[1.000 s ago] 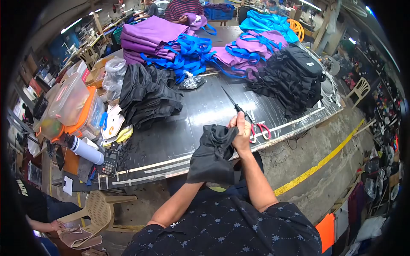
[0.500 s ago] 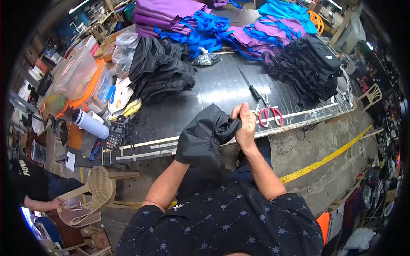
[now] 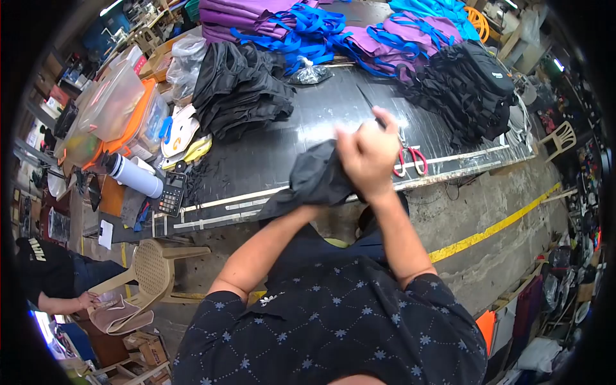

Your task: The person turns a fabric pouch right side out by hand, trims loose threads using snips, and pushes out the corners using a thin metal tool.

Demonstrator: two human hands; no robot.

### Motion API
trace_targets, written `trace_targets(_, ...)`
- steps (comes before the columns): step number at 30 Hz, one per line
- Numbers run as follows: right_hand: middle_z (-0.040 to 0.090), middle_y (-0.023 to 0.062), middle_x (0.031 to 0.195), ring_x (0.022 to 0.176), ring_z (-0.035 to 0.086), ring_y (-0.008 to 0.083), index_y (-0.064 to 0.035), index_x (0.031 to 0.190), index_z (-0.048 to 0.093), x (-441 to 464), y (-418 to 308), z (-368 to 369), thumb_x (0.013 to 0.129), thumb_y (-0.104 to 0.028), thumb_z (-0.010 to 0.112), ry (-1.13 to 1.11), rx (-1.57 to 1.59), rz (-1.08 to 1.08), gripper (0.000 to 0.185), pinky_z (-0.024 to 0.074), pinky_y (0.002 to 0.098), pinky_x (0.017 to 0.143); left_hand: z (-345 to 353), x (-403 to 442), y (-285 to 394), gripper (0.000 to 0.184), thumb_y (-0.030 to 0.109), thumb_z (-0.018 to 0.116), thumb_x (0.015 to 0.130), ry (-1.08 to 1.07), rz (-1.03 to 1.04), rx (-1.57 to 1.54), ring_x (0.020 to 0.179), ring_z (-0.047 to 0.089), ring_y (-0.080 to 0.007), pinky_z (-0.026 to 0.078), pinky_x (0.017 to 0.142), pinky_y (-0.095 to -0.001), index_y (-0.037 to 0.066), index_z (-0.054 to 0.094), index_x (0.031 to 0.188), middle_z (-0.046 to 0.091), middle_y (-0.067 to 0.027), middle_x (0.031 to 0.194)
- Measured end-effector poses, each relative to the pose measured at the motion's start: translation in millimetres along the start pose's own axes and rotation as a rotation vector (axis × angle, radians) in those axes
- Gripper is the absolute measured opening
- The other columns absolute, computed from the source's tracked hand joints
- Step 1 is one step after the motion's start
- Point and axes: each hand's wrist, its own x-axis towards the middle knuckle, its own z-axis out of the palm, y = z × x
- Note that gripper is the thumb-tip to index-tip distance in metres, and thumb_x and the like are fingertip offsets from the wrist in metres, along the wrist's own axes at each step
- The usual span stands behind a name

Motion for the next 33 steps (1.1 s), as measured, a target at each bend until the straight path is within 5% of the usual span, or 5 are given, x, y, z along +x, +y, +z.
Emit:
trace_targets(5,0.036,-0.0063,0.056,0.056,0.033,0.0033,-0.0063,0.059,0.044,3.8,73.4,15.2,0.102,-0.023,0.070,0.044,0.294,0.683,0.054,0.0243,0.0308,0.047,-28.0,-17.0,70.1,0.022,0.009,0.074,0.091,-0.004,0.069,0.309,0.063,0.064,-0.0314,0.050,0.062,-0.0430,0.000,0.056,0.082,0.062,-0.0180,0.074)
trace_targets(10,0.048,0.0002,0.053,0.055,0.043,0.0106,0.0001,0.064,0.061,-61.0,156.8,50.6,0.103,-0.039,0.065,-0.082,0.270,0.925,0.055,0.0383,0.0373,0.053,-46.8,-28.0,115.6,0.035,0.009,0.087,0.073,0.285,0.686,0.390,0.053,0.049,-0.0289,0.043,0.053,-0.0398,0.012,0.051,0.072,0.045,-0.0069,0.065)
trace_targets(21,0.065,0.0095,0.127,0.109,0.065,0.0142,0.0014,0.144,0.052,-77.6,40.9,31.1,0.106,-0.069,0.031,-0.326,1.007,1.321,0.083,0.0516,0.0277,0.085,-57.1,27.6,39.8,0.025,0.007,0.079,0.095,0.894,-0.083,-0.616,0.074,0.052,-0.0023,0.044,0.070,-0.0193,0.007,0.054,0.092,0.061,0.0039,0.087)
trace_targets(24,0.043,0.0199,0.158,0.143,0.045,0.0263,0.0055,0.156,0.037,-78.1,6.2,56.8,0.111,-0.055,0.035,0.299,1.051,1.248,0.075,0.0383,0.0381,0.116,-20.2,28.3,42.7,0.023,0.005,0.078,0.095,0.842,-0.016,-0.737,0.082,0.057,-0.0040,0.048,0.077,-0.0216,0.008,0.055,0.093,0.066,0.0016,0.091)
trace_targets(33,0.063,0.0138,0.065,0.066,0.058,0.0245,0.0050,0.070,0.064,-2.0,117.4,2.8,0.111,-0.053,0.039,0.201,0.254,0.767,0.076,0.0440,0.0410,0.071,-20.3,-38.2,97.1,0.022,0.003,0.076,0.094,0.352,-0.385,-1.035,0.070,0.050,-0.0035,0.041,0.065,-0.0226,0.010,0.056,0.092,0.061,0.0033,0.083)
